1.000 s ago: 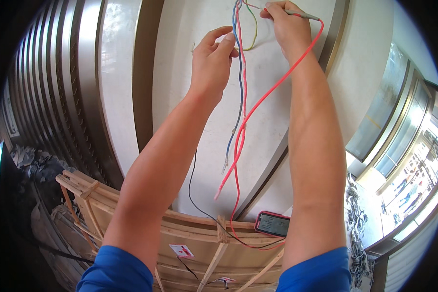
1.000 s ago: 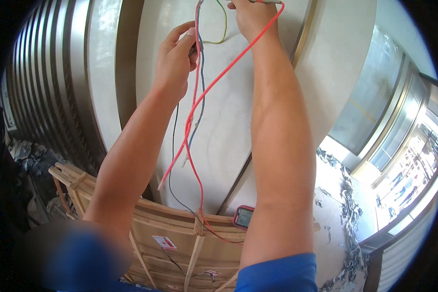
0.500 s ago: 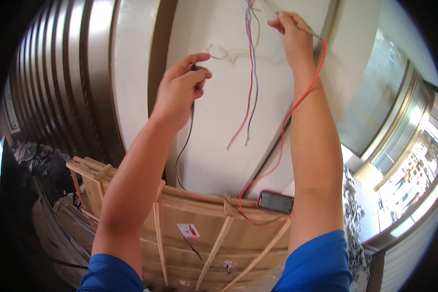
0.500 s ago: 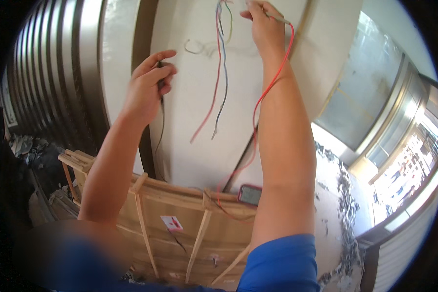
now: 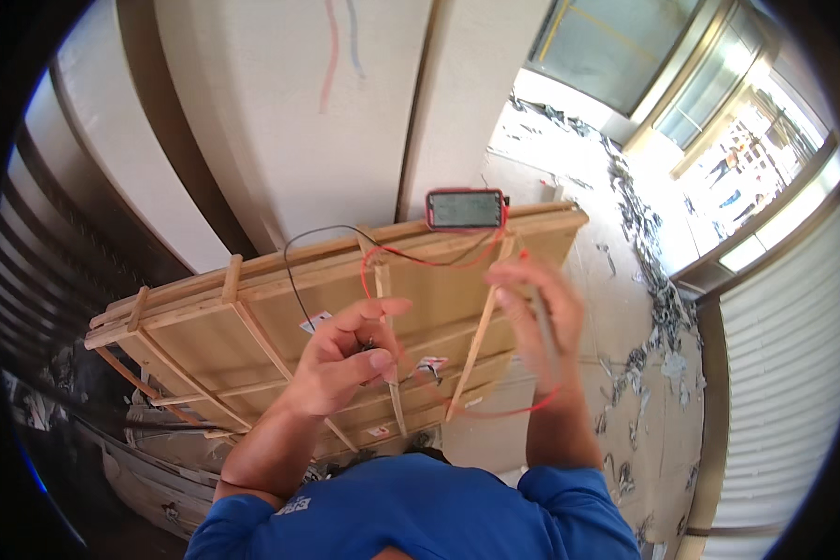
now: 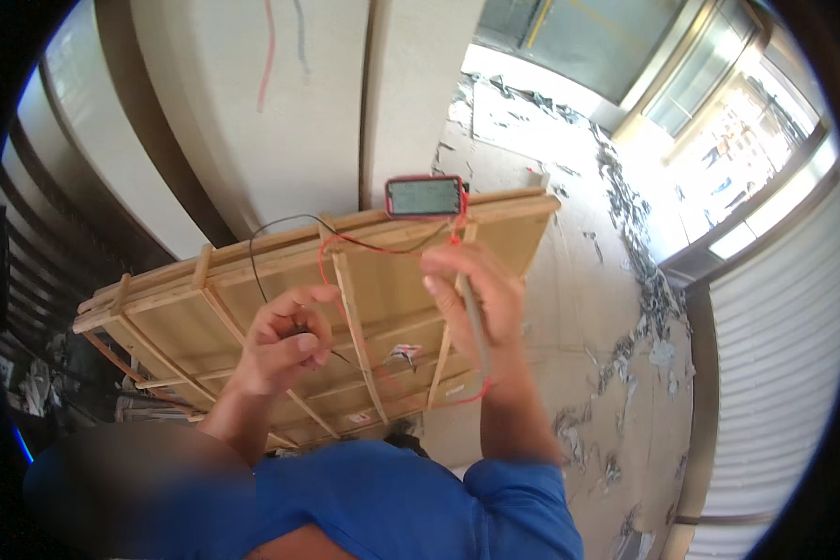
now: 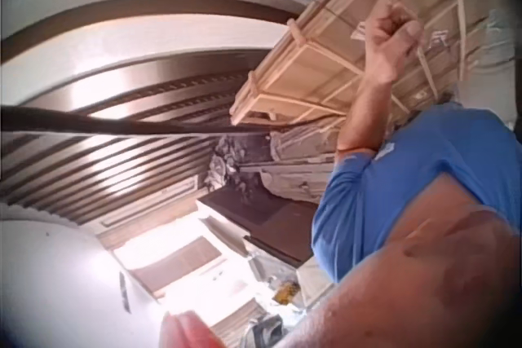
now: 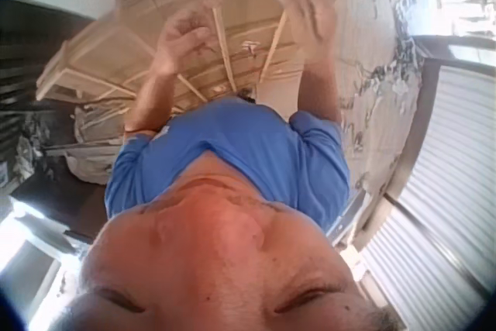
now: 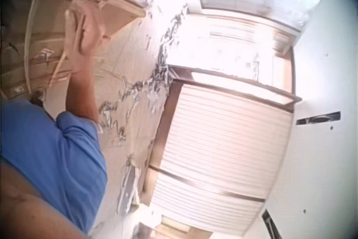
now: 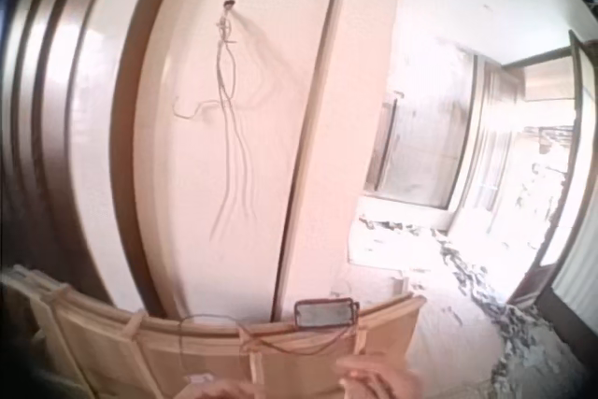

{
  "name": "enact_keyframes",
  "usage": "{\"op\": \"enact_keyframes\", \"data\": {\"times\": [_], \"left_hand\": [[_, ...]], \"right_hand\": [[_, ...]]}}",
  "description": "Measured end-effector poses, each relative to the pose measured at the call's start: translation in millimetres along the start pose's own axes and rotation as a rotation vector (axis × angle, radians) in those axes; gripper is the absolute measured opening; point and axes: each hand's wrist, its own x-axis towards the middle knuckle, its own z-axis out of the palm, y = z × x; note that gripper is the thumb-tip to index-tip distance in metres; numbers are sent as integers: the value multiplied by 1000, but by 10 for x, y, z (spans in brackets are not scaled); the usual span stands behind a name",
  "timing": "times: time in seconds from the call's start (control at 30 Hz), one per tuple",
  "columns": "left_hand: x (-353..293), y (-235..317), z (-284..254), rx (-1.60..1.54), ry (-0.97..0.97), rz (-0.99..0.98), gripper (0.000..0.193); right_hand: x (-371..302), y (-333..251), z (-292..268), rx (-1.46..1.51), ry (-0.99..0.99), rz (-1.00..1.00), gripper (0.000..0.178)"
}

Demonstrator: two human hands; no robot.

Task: The person uses a multimeter to test electrical wires connected to a ceiling fixture. They then walk to an electrical panel, flip a breaker, and return to continue testing the wires. Finally, they place the multimeter in a bucket and use a screwdriver to adjust connections inside the panel.

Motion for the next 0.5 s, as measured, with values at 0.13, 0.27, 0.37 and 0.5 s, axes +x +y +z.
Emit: {"op": "enact_keyframes", "data": {"times": [0.13,0.27,0.37,0.5], "left_hand": [[-28,-437,-65,36,148,-61,43],[60,-421,-173,165,260,4,38],[74,-356,-198,242,366,10,43],[217,-129,-383,432,471,74,56]], "right_hand": [[-557,147,125,-82,-7,174,26],[-617,321,306,-237,-37,191,39],[-553,438,580,-287,-72,58,43],[-58,462,963,-339,-178,-8,50]]}}
